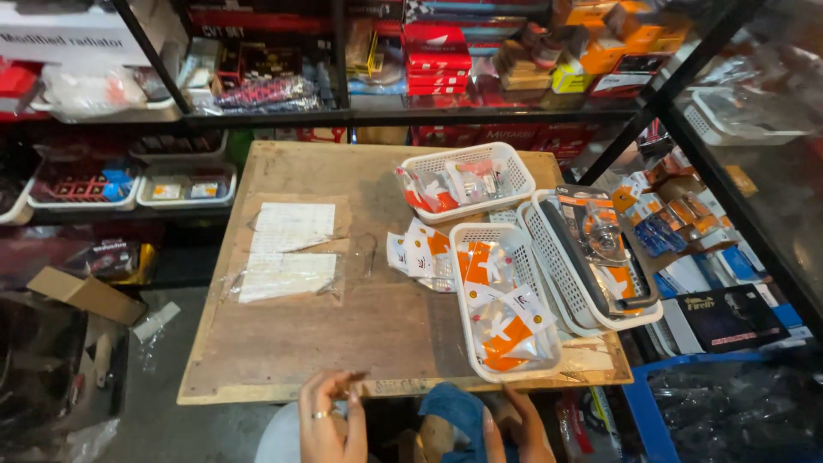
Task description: Cleaning and sorting small packaged motorcycle parts into baskets using a cloth
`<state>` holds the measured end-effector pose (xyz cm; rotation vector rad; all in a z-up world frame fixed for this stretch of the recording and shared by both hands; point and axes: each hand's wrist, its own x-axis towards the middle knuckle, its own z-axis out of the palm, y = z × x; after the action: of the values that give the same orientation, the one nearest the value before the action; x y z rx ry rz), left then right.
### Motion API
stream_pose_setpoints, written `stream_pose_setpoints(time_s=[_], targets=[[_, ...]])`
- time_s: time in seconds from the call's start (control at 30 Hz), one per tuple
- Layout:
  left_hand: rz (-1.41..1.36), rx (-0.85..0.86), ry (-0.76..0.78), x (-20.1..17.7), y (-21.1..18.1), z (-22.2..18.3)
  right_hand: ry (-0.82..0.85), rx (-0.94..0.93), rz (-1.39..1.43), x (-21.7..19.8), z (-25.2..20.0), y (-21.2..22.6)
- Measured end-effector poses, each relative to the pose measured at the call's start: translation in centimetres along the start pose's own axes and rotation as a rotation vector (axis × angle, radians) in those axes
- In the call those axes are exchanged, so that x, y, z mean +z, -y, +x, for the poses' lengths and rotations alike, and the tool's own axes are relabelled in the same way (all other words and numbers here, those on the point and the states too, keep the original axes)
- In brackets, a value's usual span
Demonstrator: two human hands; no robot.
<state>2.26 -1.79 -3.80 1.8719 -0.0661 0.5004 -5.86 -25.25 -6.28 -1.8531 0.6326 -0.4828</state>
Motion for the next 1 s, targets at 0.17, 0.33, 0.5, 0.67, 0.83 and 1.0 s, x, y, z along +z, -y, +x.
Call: stream_pose_setpoints(time_s=[0.17, 0.33, 0.5, 0.67, 0.83, 1.0], targets=[[0.09, 0.052, -0.039, -1.9, -0.1, -1.2, -0.089, -0.315, 0.156, 1.5, -0.6, 3.3], [0.02, 0.053, -0.205, 1.1, 3.5, -5.1, -0.147, -0.527, 0.146, 7.2, 0.5, 9.4], [-0.088, 0.053, -0.073, 1.4, 12.1, -9.7, 0.195, -0.86, -0.614, 11.5, 2.0, 9.1], [0.142, 0.06, -0.013, -0.6, -3.6, -3.2, 0.189, -0.772, -0.606, 11.8, 2.2, 9.7], [0.105, 0.291, 0.228, 3.4, -11.6, 3.1, 0.139, -0.821, -0.687, 12.6, 1.1, 4.4], [0.415, 0.235, 0.55, 9.5, -12.6, 6.8, 0.128, -0.826, -0.677, 12.0, -2.2, -2.0]])
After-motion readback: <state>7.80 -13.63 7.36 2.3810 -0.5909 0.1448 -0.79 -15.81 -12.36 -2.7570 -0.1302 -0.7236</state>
